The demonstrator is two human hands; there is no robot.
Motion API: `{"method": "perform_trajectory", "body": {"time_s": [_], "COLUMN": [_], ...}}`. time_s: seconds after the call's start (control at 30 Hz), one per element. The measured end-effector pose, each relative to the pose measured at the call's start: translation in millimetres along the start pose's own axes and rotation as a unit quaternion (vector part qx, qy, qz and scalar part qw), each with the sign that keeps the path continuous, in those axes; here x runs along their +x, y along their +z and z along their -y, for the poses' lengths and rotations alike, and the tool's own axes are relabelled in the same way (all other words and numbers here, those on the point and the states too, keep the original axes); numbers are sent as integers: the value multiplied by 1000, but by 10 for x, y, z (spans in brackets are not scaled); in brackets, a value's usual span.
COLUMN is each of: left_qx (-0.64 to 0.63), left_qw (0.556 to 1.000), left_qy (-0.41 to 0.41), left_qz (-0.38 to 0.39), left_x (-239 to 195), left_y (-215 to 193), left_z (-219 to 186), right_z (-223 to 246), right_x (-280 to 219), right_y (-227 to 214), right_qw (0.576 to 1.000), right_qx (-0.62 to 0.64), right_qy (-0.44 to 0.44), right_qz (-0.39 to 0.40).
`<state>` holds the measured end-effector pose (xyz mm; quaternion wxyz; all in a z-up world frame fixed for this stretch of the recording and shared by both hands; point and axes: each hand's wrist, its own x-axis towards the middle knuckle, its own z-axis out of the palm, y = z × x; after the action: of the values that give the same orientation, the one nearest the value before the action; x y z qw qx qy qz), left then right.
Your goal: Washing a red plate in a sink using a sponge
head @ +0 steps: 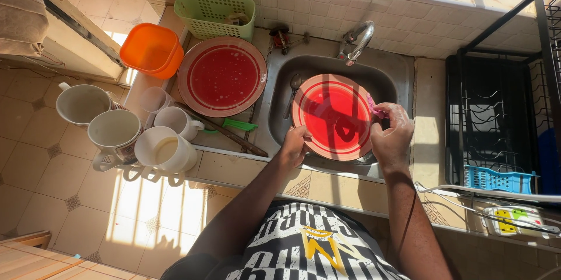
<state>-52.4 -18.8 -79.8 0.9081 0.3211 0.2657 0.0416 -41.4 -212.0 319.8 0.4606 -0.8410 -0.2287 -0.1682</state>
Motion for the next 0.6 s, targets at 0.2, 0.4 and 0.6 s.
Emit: {"method": "perform_trajectory", "body": {"time_s": [0.2, 0.4, 0.6], "left_qx": [7, 0, 8], "left_qw": [1000, 1000, 1000], "left_qy": [-4, -1, 14], "left_qz": [2, 6, 15], "left_x": [-76, -406, -445], "left_y": [44, 360, 433], "left_z": [-99, -404, -403], "right_z": [313, 63, -321], "right_x": [-65, -125, -313], "right_y": [-46, 44, 489], "right_qw": [942, 944, 975], "right_qx": [96, -36, -87], "right_qy": [67, 129, 70], "right_qz": [314, 303, 194]}}
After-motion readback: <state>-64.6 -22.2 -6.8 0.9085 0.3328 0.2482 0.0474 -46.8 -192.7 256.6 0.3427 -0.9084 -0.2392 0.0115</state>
